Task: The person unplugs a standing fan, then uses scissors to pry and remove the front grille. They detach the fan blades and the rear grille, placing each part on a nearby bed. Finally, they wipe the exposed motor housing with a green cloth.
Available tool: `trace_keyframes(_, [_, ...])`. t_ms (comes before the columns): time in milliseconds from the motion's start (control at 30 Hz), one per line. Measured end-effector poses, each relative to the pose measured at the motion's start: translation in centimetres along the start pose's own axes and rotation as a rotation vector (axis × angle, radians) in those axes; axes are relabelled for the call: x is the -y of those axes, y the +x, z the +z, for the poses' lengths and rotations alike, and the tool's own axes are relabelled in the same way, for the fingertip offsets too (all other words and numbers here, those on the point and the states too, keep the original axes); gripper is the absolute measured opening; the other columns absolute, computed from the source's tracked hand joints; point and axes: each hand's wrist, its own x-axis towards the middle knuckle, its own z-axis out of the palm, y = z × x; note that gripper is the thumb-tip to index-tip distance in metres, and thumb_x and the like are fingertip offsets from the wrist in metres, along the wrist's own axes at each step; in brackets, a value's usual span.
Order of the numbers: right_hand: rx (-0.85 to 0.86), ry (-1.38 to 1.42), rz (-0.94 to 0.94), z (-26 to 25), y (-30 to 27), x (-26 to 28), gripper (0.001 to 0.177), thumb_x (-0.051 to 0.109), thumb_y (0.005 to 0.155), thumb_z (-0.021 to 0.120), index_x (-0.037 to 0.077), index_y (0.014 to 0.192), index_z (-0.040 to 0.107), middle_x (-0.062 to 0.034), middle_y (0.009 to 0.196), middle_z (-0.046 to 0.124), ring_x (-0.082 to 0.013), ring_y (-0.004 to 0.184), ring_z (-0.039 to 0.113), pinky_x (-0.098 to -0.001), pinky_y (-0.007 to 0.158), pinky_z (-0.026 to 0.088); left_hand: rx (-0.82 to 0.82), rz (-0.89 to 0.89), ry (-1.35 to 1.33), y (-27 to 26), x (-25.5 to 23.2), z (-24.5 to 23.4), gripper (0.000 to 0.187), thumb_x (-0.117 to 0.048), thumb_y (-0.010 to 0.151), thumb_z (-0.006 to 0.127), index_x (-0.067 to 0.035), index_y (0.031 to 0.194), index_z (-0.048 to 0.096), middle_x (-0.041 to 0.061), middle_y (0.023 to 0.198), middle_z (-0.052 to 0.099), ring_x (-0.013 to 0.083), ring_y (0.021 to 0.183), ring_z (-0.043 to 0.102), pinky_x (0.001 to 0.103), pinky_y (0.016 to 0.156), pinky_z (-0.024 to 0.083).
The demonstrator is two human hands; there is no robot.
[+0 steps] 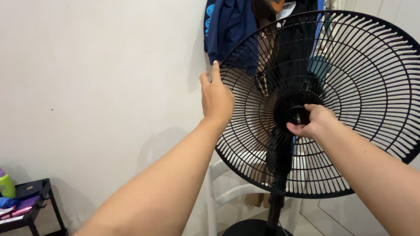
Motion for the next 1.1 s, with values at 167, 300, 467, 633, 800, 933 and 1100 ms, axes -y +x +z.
trace_keyframes(167, [-0.164, -0.282, -0.349, -0.3, -2.4, -0.3, 0.036, 0.024, 0.103, 0.054, 0.003, 0.132, 0.052, -0.0182, 0.121, 0.057, -0.0423, 0.107, 0.06, -0.0548, 0.091, 0.053, -0.183, 0.057, 0.077, -3.0, -2.6, -0.2, 0.064, 0.002, 0.076, 0.066, 0.001, 0.136, 0.046, 0.031, 0.133, 0.041, 0.0485, 0.117, 0.05, 0.05, 0.096, 0.045])
trace_keyframes(300, [-0.106, -0.291, -0.533, -1.0, -2.1, 0.1, 0.025, 0.023, 0.099, 0.055, 0.005, 0.115, 0.061, -0.0089, 0.097, 0.067, -0.0259, 0.091, 0.066, -0.0408, 0.077, 0.056, -0.081, 0.126, -0.012, -5.3, -3.1, 1.9, 0.047, 0.001, 0.08, 0.063, -0.001, 0.126, 0.052, 0.025, 0.126, 0.048, 0.0441, 0.118, 0.054, 0.049, 0.101, 0.046])
trace_keyframes(467, [-0.089, -0.268, -0.532, -2.8, 0.5, 1.2, 0.022, 0.019, 0.099, 0.053, 0.002, 0.113, 0.059, -0.0105, 0.093, 0.066, -0.0273, 0.085, 0.071, -0.0363, 0.068, 0.054, 0.385, 0.012, -0.211, -7.7, -2.9, 7.8, 0.034, -0.011, 0.092, 0.061, -0.004, 0.125, 0.06, 0.026, 0.119, 0.06, 0.0436, 0.11, 0.061, 0.048, 0.095, 0.051])
trace_keyframes(633, [-0.058, -0.251, -0.237, -4.7, -0.2, 0.5, 0.036, 0.028, 0.104, 0.043, 0.004, 0.129, 0.05, -0.0309, 0.13, 0.054, -0.0409, 0.12, 0.06, -0.0445, 0.095, 0.051, 0.665, -0.458, -0.332, -9.0, -5.1, 12.4, 0.048, -0.031, 0.094, 0.063, -0.004, 0.132, 0.054, 0.027, 0.127, 0.065, 0.0399, 0.118, 0.063, 0.046, 0.101, 0.05])
trace_keyframes(800, [0.104, -0.245, -0.256, -4.3, -3.9, -0.5, 0.048, 0.032, 0.105, 0.04, -0.003, 0.136, 0.05, -0.0326, 0.145, 0.051, -0.0395, 0.131, 0.055, -0.0473, 0.11, 0.043, 0.673, -0.597, -0.467, -8.7, -7.3, 12.5, 0.054, -0.028, 0.095, 0.055, -0.017, 0.146, 0.044, 0.025, 0.132, 0.063, 0.0382, 0.118, 0.064, 0.045, 0.098, 0.05])
trace_keyframes(933, [0.055, -0.401, -0.364, -3.4, -7.1, -0.8, 0.052, 0.037, 0.104, 0.04, -0.002, 0.132, 0.058, -0.0237, 0.14, 0.06, -0.0326, 0.129, 0.058, -0.0444, 0.108, 0.046, 0.668, -0.646, -0.486, -8.8, -8.6, 11.4, 0.05, -0.029, 0.097, 0.051, -0.018, 0.145, 0.045, 0.024, 0.13, 0.064, 0.0383, 0.115, 0.065, 0.045, 0.096, 0.052])
trace_keyframes(1100, [0.035, -0.521, -0.474, -3.1, -9.2, -1.1, 0.047, 0.036, 0.102, 0.044, 0.002, 0.129, 0.064, -0.0155, 0.134, 0.066, -0.0268, 0.125, 0.06, -0.0426, 0.104, 0.045, 0.629, -0.79, -0.564, -9.4, -9.5, 10.7, 0.051, -0.027, 0.098, 0.046, -0.016, 0.147, 0.04, 0.025, 0.131, 0.061, 0.0386, 0.115, 0.065, 0.044, 0.096, 0.053])
